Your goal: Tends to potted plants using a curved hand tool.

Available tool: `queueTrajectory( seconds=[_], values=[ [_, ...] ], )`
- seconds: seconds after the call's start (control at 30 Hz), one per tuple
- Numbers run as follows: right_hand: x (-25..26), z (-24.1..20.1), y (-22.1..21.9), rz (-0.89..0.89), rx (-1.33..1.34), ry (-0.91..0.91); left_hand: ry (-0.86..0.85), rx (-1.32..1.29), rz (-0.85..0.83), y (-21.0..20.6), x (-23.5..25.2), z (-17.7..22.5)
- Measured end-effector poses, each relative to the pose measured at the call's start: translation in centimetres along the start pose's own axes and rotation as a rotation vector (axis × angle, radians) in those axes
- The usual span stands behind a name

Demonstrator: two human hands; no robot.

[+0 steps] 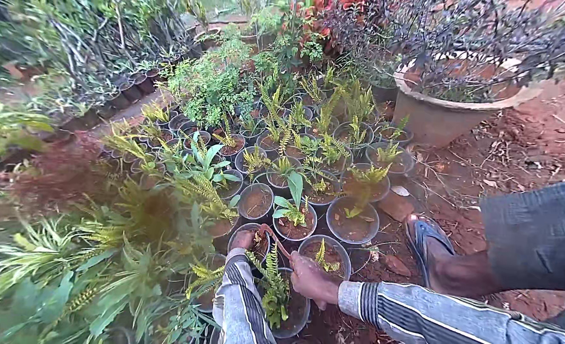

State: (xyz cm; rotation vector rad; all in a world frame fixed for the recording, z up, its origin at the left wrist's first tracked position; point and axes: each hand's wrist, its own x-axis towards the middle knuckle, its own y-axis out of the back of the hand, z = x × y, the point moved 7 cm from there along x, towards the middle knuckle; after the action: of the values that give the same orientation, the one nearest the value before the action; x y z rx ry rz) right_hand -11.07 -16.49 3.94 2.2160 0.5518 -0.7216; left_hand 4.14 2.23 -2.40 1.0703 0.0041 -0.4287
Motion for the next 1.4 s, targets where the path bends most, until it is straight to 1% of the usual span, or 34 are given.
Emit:
queueTrajectory(
  seconds=[0.03,0.07,0.1,0.2,0.3,0.37,0.43,0.57,0.7,0.87,0.93,1.0,1.1,1.17,1.27,1.33,1.4],
  values=[
    [0.0,-0.1,0.0,0.005,0.002,0.004,0.263,-0.083,-0.159,-1.2,1.2,-1.2],
    [-0.1,-0.1,0.0,0.019,0.003,0.015,0.409,-0.116,-0.208,-2.3,2.1,-2.4],
    [-0.2,-0.2,0.0,0.044,-0.001,0.031,0.461,-0.101,-0.234,-2.9,2.7,-3.0],
    [-0.2,-0.4,0.1,0.089,-0.021,0.051,0.432,-0.009,-0.262,-3.4,3.1,-3.3],
    [1.2,-0.8,0.0,0.033,-0.034,0.031,0.412,0.033,-0.273,-3.6,3.2,-3.3],
    [1.9,-1.0,0.0,-0.004,-0.011,0.041,0.442,-0.018,-0.249,-3.1,2.9,-3.1],
    [2.2,-1.0,0.1,-0.011,-0.011,0.05,0.471,-0.108,-0.234,-2.0,2.1,-2.0],
    [2.2,-1.7,0.6,-0.032,-0.084,0.032,0.46,-0.198,-0.211,-1.3,1.6,-1.2],
    [2.8,-2.6,0.9,-0.039,-0.145,0.018,0.441,-0.181,-0.23,-0.9,1.4,-0.5],
    [3.1,-2.4,1.0,-0.023,-0.178,0.009,0.415,-0.122,-0.248,-0.9,1.0,-0.1],
    [3.2,-2.5,0.9,-0.023,-0.176,0.018,0.422,-0.122,-0.23,-0.6,1.0,-0.1],
    [3.4,-2.5,1.0,-0.018,-0.173,0.024,0.42,-0.165,-0.186,0.4,0.8,0.7],
    [3.4,-2.3,0.8,-0.043,-0.146,0.042,0.416,-0.111,-0.239,2.3,0.2,1.2],
    [2.8,-2.1,1.3,-0.055,-0.099,0.085,0.416,-0.063,-0.24,3.0,-0.2,0.3],
    [0.5,-1.8,3.1,0.044,0.015,0.11,0.475,-0.059,-0.154,4.5,-0.9,-0.7],
    [-2.2,-1.5,4.5,0.111,0.077,0.125,0.501,-0.117,-0.069,5.9,-1.4,-0.4],
    [-4.8,-0.9,5.5,0.099,0.148,0.158,0.505,-0.225,0.039,7.5,-1.6,0.0]
  ],
)
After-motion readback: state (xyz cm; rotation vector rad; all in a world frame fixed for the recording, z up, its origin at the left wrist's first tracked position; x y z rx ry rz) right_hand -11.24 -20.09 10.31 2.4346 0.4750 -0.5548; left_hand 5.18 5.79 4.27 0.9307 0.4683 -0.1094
